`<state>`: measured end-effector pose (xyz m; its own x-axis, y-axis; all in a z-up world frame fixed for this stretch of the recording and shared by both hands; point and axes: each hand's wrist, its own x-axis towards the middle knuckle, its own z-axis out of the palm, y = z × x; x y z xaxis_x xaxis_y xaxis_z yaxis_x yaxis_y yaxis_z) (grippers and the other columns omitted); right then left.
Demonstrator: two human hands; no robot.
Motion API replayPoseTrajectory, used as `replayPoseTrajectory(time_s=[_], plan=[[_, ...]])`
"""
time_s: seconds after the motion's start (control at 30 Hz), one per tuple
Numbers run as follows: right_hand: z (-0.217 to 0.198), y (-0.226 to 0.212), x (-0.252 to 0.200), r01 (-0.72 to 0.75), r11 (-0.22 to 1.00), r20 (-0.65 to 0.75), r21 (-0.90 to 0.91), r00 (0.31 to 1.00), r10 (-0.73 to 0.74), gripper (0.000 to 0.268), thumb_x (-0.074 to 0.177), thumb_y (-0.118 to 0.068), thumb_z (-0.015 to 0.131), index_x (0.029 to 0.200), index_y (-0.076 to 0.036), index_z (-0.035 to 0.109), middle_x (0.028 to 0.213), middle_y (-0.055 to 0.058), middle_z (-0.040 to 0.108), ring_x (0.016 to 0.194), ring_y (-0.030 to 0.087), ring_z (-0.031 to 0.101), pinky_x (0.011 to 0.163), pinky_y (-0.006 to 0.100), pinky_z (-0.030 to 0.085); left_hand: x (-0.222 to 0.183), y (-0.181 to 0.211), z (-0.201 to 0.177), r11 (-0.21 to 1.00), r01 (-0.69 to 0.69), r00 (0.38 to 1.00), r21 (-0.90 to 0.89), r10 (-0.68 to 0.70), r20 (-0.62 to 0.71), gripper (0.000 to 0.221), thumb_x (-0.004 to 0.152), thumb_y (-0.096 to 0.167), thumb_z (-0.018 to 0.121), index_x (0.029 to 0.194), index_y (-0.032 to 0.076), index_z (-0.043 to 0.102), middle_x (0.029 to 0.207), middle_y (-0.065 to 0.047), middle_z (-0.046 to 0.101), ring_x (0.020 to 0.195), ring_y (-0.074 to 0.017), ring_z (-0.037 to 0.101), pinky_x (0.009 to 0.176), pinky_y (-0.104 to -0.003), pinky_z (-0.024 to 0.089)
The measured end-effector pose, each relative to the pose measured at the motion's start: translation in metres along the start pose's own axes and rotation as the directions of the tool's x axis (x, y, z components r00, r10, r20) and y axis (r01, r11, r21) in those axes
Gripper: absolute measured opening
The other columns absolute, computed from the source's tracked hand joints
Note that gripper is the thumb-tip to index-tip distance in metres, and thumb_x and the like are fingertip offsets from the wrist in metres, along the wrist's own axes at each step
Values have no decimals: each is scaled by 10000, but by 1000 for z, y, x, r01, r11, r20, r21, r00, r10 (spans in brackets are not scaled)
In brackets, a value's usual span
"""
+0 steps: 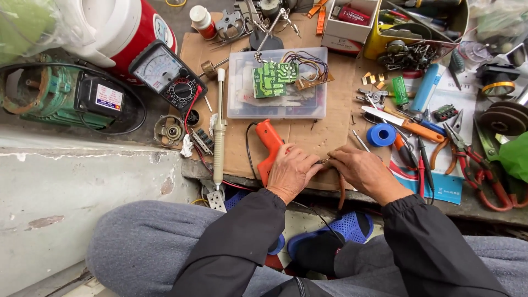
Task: Repairing an electronic device by stripping wires, twisting them together, and securing them with a screwdriver and pliers.
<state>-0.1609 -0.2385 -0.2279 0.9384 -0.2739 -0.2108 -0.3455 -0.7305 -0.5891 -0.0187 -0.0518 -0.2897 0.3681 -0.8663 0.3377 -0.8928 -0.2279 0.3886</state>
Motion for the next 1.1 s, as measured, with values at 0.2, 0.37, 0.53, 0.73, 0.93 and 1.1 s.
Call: replayPoseTrajectory(time_s=[0.2, 0.37, 0.53, 0.73, 0.93, 1.1], plan=[[8, 14, 1, 127, 984, -64, -123, 989, -136, 123, 1037, -277, 715, 1044, -175, 782, 1068, 64, 808, 1043, 382, 785, 814, 514, 660, 5, 15, -18, 998, 39, 997, -41, -42, -64, 215, 965, 403, 809, 1010, 195, 777, 830, -49, 782, 996, -239, 768, 1191, -489, 479], [7, 11, 0, 167, 977, -116, -134, 976, -183, 91, 1037, -234, 731, 967, -179, 746, 954, 47, 769, 979, 339, 786, 771, 455, 657, 5, 15, -12, 997, 67, 995, -34, -70, -73, 203, 985, 413, 790, 993, 211, 775, 796, -34, 774, 982, -228, 773, 1182, -482, 487], [4, 1, -3, 166, 982, -136, -94, 975, -178, 138, 1041, -199, 715, 907, -165, 705, 922, 56, 745, 968, 337, 769, 754, 433, 647, 5, 13, -6, 996, 75, 992, -41, -79, -97, 209, 994, 442, 779, 957, 238, 754, 738, -13, 738, 947, -205, 765, 1170, -469, 488], [17, 8, -4, 177, 979, -214, -96, 957, -194, 100, 1037, -184, 740, 937, -169, 735, 915, 54, 757, 942, 319, 775, 761, 415, 645, 7, 16, -7, 997, 78, 988, -23, -81, -131, 208, 978, 420, 791, 916, 226, 746, 703, -14, 719, 907, -211, 757, 1147, -489, 499], [28, 11, -7, 136, 988, -268, -75, 951, -151, 42, 1049, -183, 749, 1026, -168, 781, 963, 44, 785, 980, 296, 781, 815, 386, 656, 6, 18, -5, 996, 85, 985, -21, -87, -150, 192, 956, 376, 807, 888, 208, 744, 697, -28, 720, 899, -215, 753, 1133, -484, 495], [21, 3, -14, 63, 996, -270, -66, 960, -79, 114, 1059, -214, 734, 1155, -182, 785, 1055, 46, 790, 1052, 288, 777, 873, 401, 656, 6, 17, -3, 996, 90, 981, -14, -91, -172, 178, 935, 370, 819, 896, 209, 751, 706, -30, 723, 900, -211, 750, 1122, -477, 506]])
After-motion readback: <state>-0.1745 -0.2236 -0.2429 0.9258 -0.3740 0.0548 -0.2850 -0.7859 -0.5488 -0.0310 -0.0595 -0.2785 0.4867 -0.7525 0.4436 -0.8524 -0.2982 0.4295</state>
